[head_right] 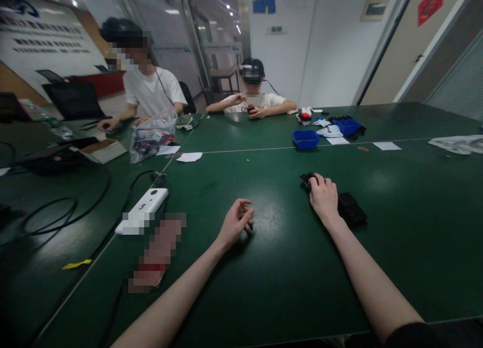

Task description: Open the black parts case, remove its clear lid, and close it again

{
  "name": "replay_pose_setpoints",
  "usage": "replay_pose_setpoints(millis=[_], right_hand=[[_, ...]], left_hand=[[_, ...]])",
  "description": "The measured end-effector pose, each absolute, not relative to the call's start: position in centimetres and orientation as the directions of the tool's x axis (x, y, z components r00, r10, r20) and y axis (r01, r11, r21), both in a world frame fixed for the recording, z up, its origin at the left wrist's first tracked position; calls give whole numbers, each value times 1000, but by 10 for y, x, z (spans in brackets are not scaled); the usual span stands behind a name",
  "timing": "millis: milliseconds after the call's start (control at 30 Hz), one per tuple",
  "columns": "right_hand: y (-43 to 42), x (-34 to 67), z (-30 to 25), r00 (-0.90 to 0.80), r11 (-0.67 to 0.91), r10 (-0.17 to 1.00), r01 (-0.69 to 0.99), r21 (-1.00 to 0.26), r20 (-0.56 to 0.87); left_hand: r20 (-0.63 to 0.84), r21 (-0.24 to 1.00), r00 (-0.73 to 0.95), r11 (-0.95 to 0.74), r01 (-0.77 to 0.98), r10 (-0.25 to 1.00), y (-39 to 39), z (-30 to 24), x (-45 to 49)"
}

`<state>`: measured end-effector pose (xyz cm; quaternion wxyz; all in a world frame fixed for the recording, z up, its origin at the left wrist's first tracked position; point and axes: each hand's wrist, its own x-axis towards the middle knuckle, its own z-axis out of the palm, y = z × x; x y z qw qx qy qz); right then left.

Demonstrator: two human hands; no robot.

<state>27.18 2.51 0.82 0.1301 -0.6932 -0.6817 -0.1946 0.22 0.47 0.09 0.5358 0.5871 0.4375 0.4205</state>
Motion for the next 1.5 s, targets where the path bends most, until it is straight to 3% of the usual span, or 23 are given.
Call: replay_pose_setpoints(millis=[467, 667, 833, 933, 1033, 1133, 1267, 1400, 1500], right_hand=[[28, 270, -2, 7, -96, 917, 974, 204, 398], [29, 272, -5, 30, -69, 948, 991, 114, 317], [17, 269, 14, 20, -80, 921, 987, 138, 390], [7, 275, 29, 115, -173, 907, 979, 109, 405], [-1, 288, 40, 281, -317, 916, 945, 85, 287], [-5, 302, 45, 436, -436, 900, 896, 87, 16], [-7, 309, 48, 495, -491, 846, 868, 68, -198], [-7, 308, 47, 472, -466, 866, 882, 74, -163], [-7, 306, 43, 455, -454, 890, 890, 34, -18]], left_hand=[[39, 995, 288, -64, 80, 957, 5, -1, 2], [36, 994, 295, -66, 90, 955, 5, -1, 1], [40, 992, 289, -72, 100, 956, 5, -1, 1], [45, 992, 290, -79, 103, 956, 5, -1, 1], [42, 991, 297, -78, 111, 954, 4, -1, 2], [44, 990, 298, -82, 116, 953, 5, -1, 2], [45, 989, 291, -83, 121, 956, 6, -3, 1], [39, 990, 285, -75, 116, 958, 7, -3, 1], [39, 991, 286, -73, 110, 957, 7, -3, 1]])
